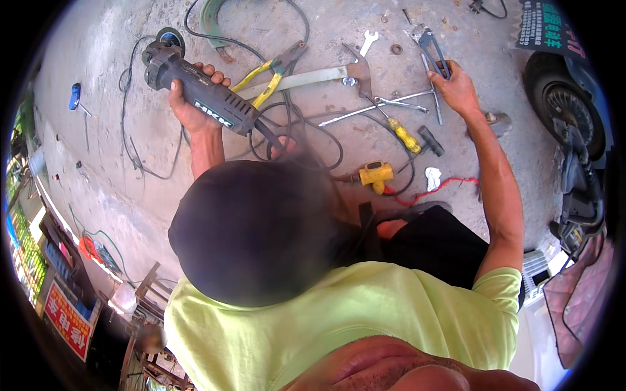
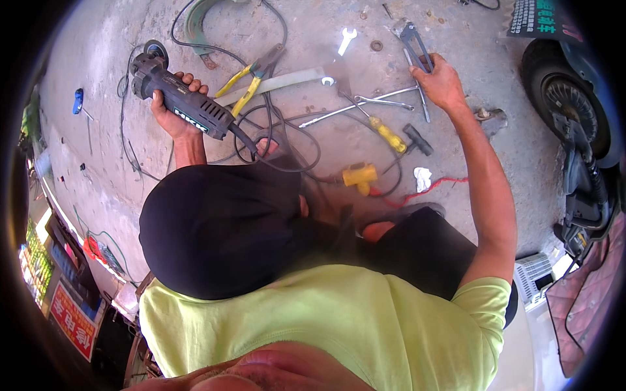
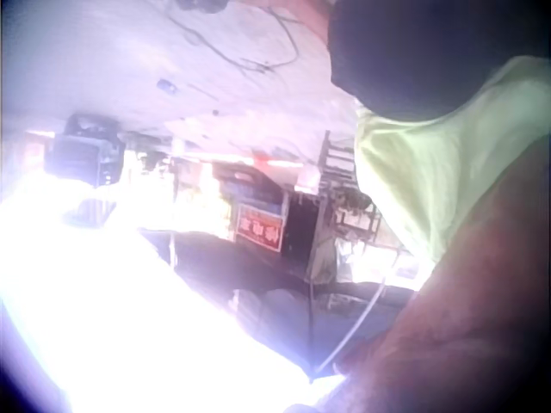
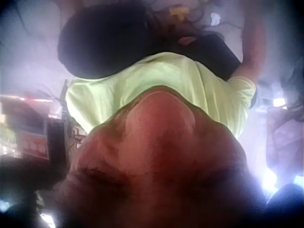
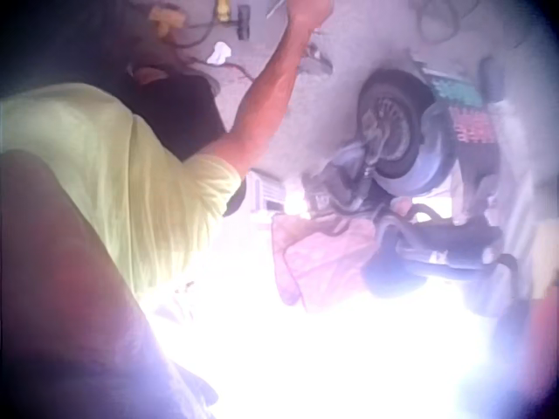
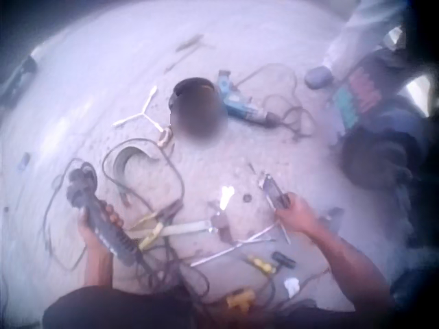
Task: The person manipulates small metal brackets and bolts on the ground, using a hammer, pliers, and an angle grinder to shape and fit the components together.
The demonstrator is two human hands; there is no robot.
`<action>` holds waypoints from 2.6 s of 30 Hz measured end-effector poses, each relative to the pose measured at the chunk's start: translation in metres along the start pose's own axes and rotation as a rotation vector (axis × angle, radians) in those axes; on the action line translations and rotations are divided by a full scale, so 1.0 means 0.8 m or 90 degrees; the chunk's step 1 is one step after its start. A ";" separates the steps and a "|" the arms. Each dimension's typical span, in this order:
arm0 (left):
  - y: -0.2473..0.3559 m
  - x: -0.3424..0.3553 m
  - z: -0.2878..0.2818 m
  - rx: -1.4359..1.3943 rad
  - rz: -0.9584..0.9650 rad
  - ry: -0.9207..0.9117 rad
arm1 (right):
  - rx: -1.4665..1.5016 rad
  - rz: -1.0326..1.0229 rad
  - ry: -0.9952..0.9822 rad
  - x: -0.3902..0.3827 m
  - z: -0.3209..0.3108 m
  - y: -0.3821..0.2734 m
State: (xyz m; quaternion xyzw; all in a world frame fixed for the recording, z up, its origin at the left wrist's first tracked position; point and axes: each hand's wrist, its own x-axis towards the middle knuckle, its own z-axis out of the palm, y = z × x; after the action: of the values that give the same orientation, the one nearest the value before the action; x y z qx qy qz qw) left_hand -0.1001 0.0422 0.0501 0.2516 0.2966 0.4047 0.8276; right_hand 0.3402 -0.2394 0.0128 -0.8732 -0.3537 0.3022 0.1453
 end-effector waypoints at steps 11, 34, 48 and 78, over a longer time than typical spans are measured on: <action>0.006 -0.021 -0.043 -0.008 0.009 0.078 | -0.318 -0.062 -0.080 0.006 -0.037 -0.025; 0.012 -0.008 -0.078 -0.053 -0.041 -0.015 | -0.192 -0.368 -0.498 -0.170 0.077 -0.081; -0.008 -0.003 -0.052 -0.084 -0.081 -0.045 | -0.261 -0.335 -0.370 -0.220 0.105 -0.067; -0.007 0.001 -0.031 -0.108 -0.047 -0.070 | 0.147 -0.504 -0.111 -0.172 0.086 -0.084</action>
State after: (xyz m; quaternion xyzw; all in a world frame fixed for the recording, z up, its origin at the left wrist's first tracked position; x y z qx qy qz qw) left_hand -0.1138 0.0445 0.0290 0.1917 0.2244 0.3830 0.8753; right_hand 0.1829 -0.2864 0.0493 -0.6192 -0.6366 0.3336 0.3161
